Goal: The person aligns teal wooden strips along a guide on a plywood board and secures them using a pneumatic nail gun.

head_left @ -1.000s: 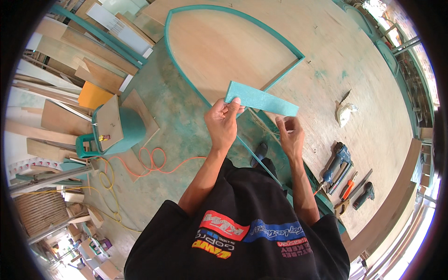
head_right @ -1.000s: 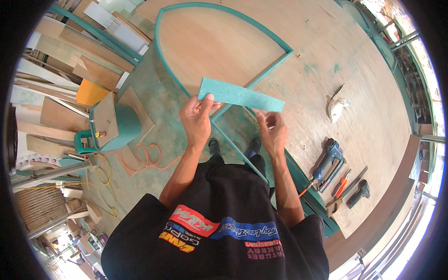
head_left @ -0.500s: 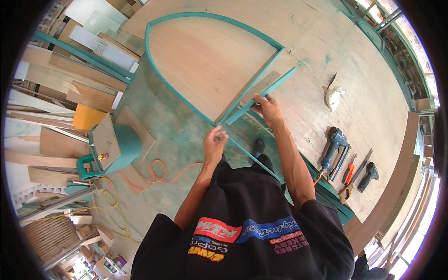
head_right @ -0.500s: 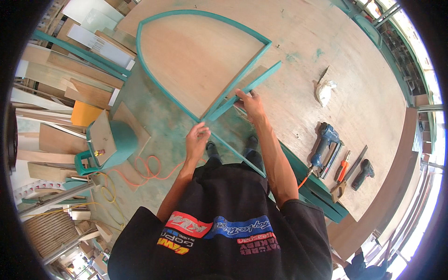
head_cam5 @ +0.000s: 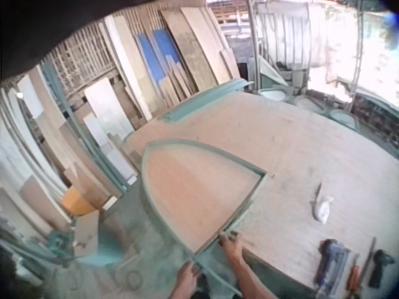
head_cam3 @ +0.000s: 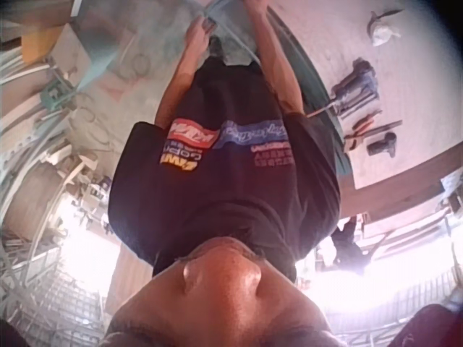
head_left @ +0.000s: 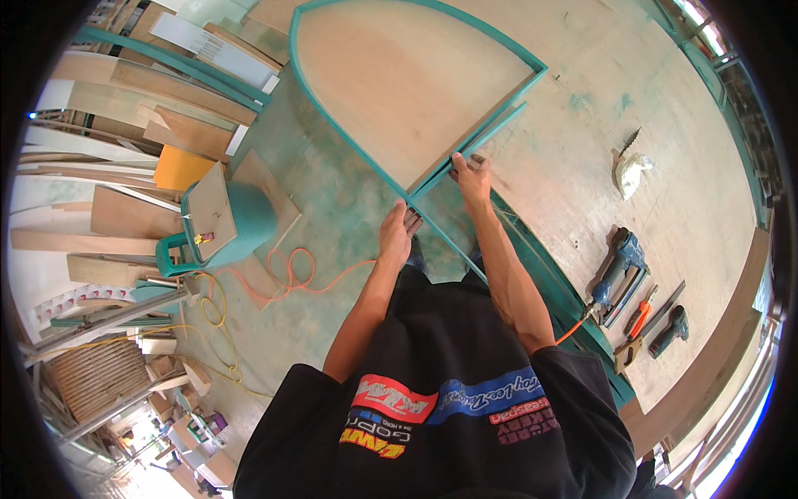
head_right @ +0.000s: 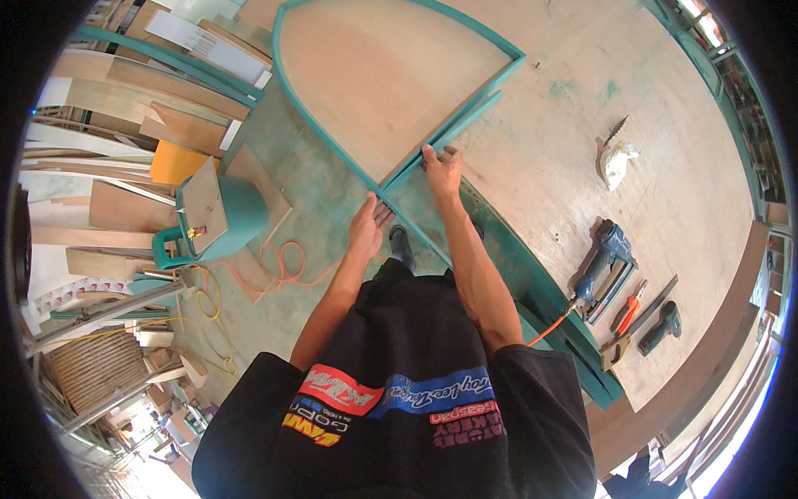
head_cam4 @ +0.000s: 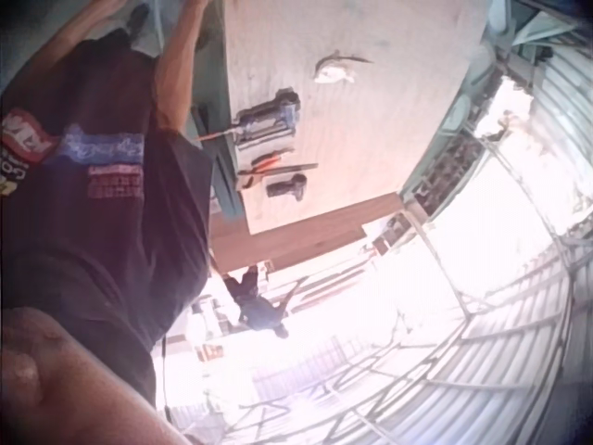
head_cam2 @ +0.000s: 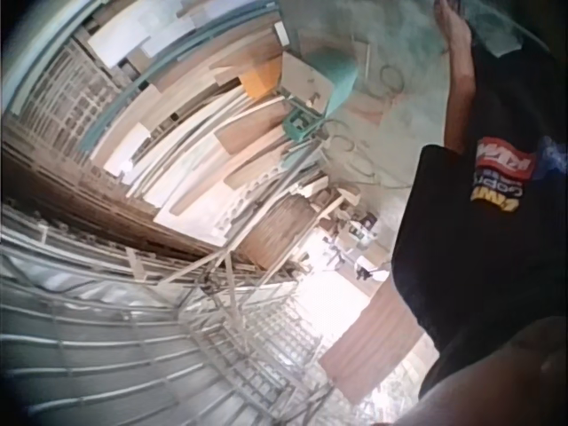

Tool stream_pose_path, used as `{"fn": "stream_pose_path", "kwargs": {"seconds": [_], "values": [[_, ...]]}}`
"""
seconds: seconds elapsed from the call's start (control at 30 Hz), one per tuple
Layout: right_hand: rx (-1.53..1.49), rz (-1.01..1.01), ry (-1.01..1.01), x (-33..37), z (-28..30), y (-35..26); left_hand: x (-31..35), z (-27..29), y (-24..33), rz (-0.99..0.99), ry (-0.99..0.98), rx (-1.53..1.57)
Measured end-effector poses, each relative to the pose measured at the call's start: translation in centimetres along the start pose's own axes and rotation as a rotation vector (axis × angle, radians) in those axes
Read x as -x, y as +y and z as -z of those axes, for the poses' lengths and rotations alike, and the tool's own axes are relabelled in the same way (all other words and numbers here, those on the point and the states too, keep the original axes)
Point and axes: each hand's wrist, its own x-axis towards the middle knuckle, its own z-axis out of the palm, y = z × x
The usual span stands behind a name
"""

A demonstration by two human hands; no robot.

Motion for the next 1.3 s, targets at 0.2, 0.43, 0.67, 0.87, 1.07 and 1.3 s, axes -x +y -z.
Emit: {"fn": "stream_pose_path", "kwargs": {"seconds": [0.2,0.43,0.67,0.87,1.07,1.3], "values": [[0.056,0.009,0.077,-0.3,-0.8,0.6,-1.4,-0.5,0.0,0.042,0.021,0.102],[0.075,-0.012,0.087,0.6,-1.4,1.1,-2.5,0.3,1.4,0.036,-0.089,0.040],[-0.051,-0.060,-0.091,2.2,-1.0,2.4,-2.1,0.3,1.9,-0.041,-0.124,-0.132],[-0.048,-0.071,-0.106,3.3,-1.6,2.8,-1.9,0.3,1.3,-0.106,-0.071,-0.148],[0.054,-0.157,-0.241,0.6,0.0,4.2,-1.8,-0.8,1.1,-0.140,-0.055,-0.125],[-0.067,-0.188,-0.250,1.8,-0.4,2.9,-1.9,2.5,1.6,0.045,-0.054,0.010]]}}
